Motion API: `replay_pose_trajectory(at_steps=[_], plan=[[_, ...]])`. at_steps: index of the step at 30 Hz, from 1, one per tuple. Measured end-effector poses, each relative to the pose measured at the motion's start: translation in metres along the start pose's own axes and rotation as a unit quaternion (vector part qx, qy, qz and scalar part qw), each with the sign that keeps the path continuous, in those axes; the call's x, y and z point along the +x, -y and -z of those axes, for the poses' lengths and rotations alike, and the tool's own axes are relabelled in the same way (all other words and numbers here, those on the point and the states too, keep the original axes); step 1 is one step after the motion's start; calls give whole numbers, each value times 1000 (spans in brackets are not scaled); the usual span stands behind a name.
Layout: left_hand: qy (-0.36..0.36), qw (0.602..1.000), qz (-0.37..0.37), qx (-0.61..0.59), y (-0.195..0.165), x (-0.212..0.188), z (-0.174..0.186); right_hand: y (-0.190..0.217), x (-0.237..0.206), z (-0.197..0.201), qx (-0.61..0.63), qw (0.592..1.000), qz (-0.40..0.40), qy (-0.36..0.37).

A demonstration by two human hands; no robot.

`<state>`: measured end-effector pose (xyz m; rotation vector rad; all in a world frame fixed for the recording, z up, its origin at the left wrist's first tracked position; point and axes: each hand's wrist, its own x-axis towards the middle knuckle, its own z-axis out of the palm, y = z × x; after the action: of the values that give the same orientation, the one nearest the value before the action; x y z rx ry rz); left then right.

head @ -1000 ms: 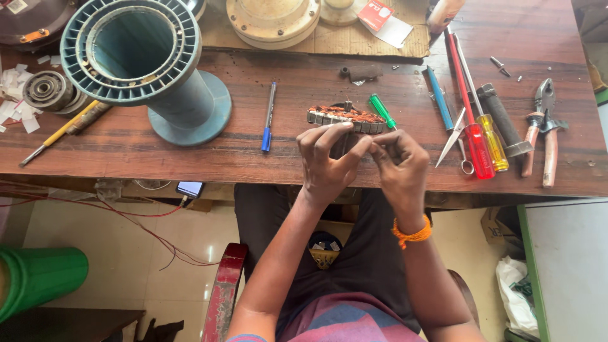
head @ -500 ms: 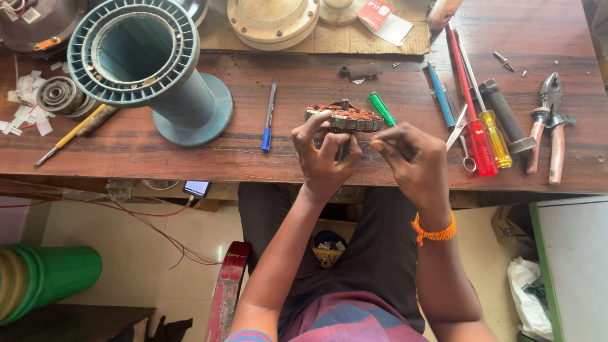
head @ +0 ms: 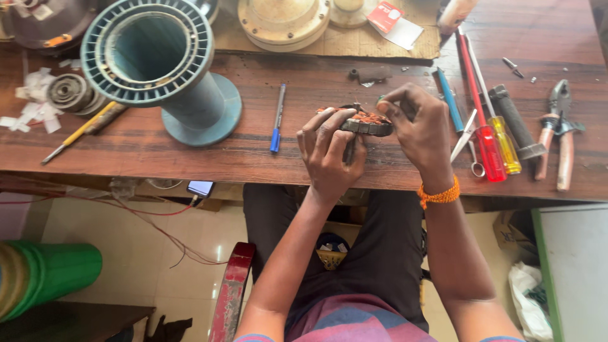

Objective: The person sits at a workbench reworking an electric motor armature, holding the rotor and working on its copper windings and commutator by hand. They occasionally pick up a green-handled screwdriver to pry or adjust parts of the armature and reposition it while working around its circumference.

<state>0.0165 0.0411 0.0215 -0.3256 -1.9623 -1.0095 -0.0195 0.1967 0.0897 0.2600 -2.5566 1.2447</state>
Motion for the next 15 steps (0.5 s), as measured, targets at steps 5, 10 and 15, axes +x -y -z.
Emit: replay_pose_trajectory(at_steps=[5,10,15], plan=[[14,1000,-20,3,3,-3,-1,-14,-37,3,98,994,-17,-39],[14,999,-28,7,3,-6,-1,-13,-64,-4,74,995,10,-67],[-8,992,-117,36,4,-10,0,-15,-74,-17,100,991,71,-54]])
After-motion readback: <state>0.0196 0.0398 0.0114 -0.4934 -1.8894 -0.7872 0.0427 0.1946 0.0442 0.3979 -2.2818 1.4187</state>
